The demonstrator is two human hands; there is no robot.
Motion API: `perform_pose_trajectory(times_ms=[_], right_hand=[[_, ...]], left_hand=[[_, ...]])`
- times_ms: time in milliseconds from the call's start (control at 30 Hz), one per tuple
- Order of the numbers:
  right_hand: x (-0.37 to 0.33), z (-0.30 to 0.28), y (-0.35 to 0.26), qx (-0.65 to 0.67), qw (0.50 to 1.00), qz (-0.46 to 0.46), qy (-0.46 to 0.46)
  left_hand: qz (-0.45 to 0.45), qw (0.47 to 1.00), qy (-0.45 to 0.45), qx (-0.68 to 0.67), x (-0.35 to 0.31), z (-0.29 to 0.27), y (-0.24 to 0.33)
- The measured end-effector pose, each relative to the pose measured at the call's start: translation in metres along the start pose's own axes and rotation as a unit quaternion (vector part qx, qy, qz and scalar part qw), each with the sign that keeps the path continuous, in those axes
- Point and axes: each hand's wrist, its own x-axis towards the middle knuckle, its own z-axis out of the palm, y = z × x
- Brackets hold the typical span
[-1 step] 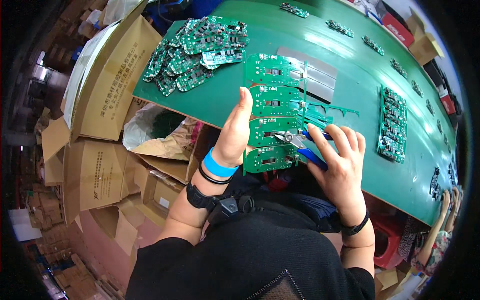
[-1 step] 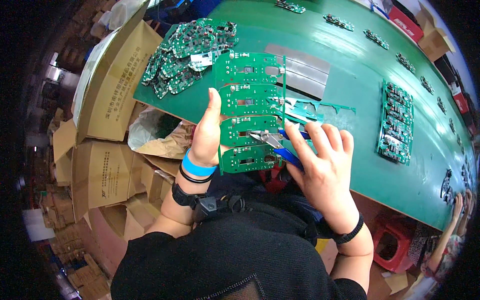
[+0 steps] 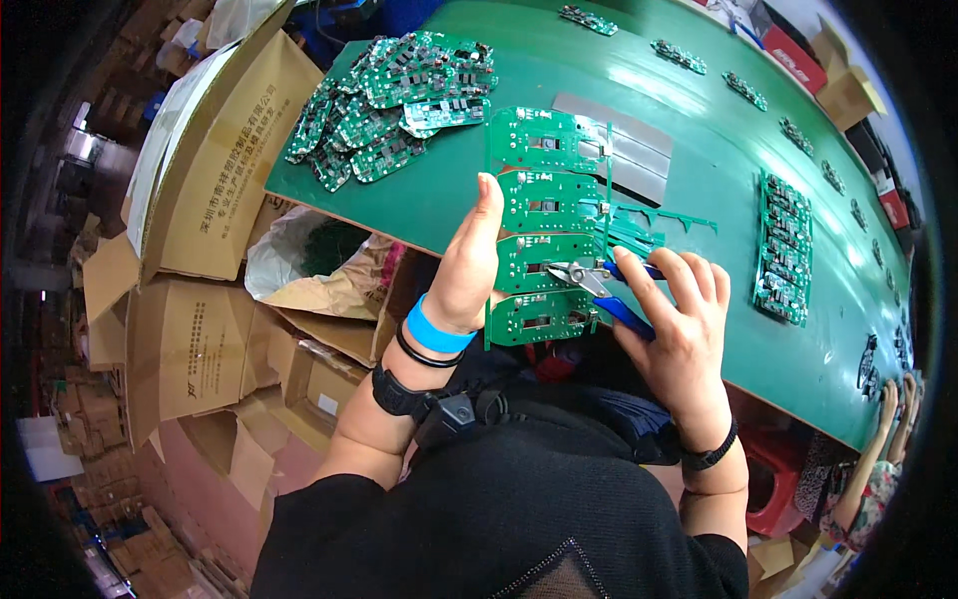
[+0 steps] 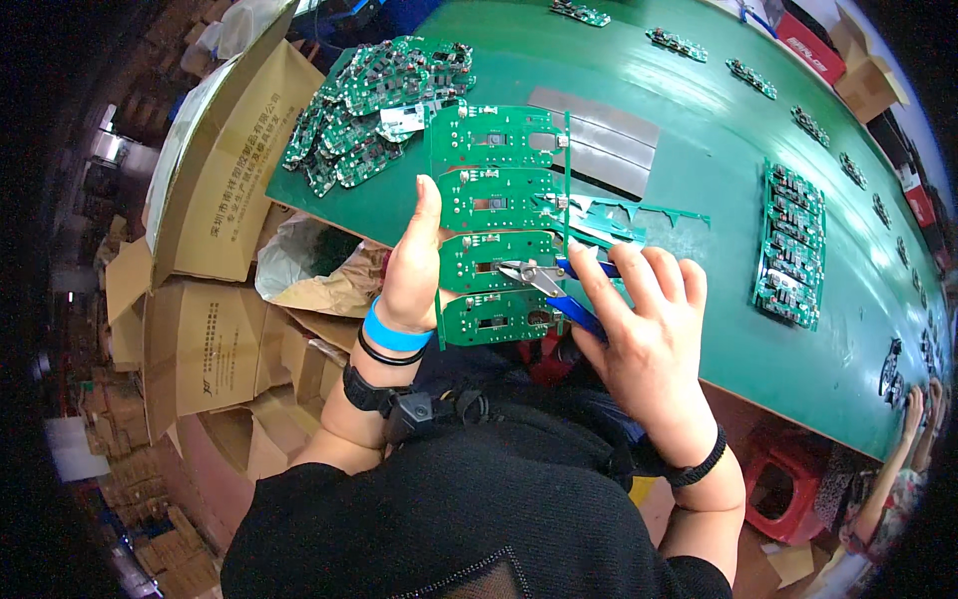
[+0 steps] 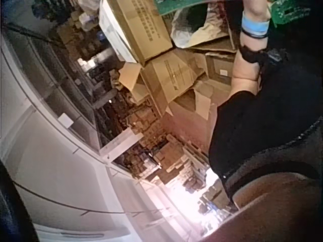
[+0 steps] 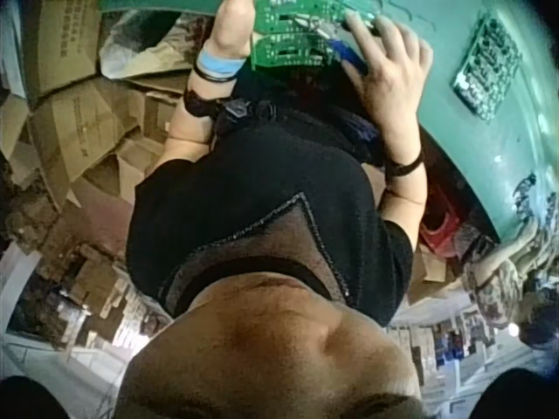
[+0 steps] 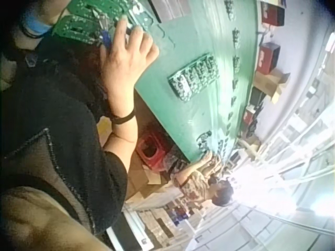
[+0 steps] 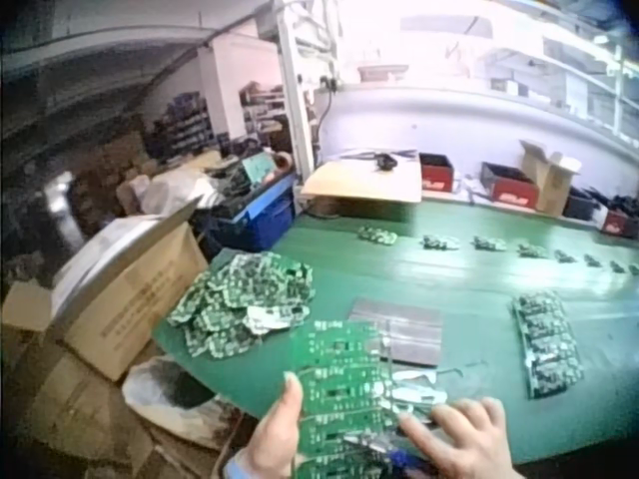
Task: The person uses a pair of blue-handled pliers to trim excess green material from the edges of green circuit boards. They repeatedly pick up boards from a stack, trim the edges, and place the finished boards into a separate pile on the green workbench.
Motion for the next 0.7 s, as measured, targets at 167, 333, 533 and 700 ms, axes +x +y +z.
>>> perform_pose_trajectory(times_ms=[167, 333, 533, 700], right_hand=[[0.000, 0.002, 0.002, -0.005, 1.000, -0.012, 0.013], [0.000, 0.005, 0.005, 0.038, 0.998, 0.003, 0.048], [-0.001, 0.005, 0.024, 0.052, 0.986, 0.088, 0.129], [0.005, 0.014, 0.023, 0.040, 0.990, 0.089, 0.100]], left_hand=[[-0.017, 0.999, 0.006, -0.032, 0.001, -0.002, 0.000], [-0.023, 0.999, 0.004, -0.029, 0.000, -0.001, 0.004], [-0.077, 0.955, -0.112, -0.264, -0.005, -0.026, 0.000], [-0.080, 0.908, -0.161, -0.378, -0.003, -0.039, -0.017]])
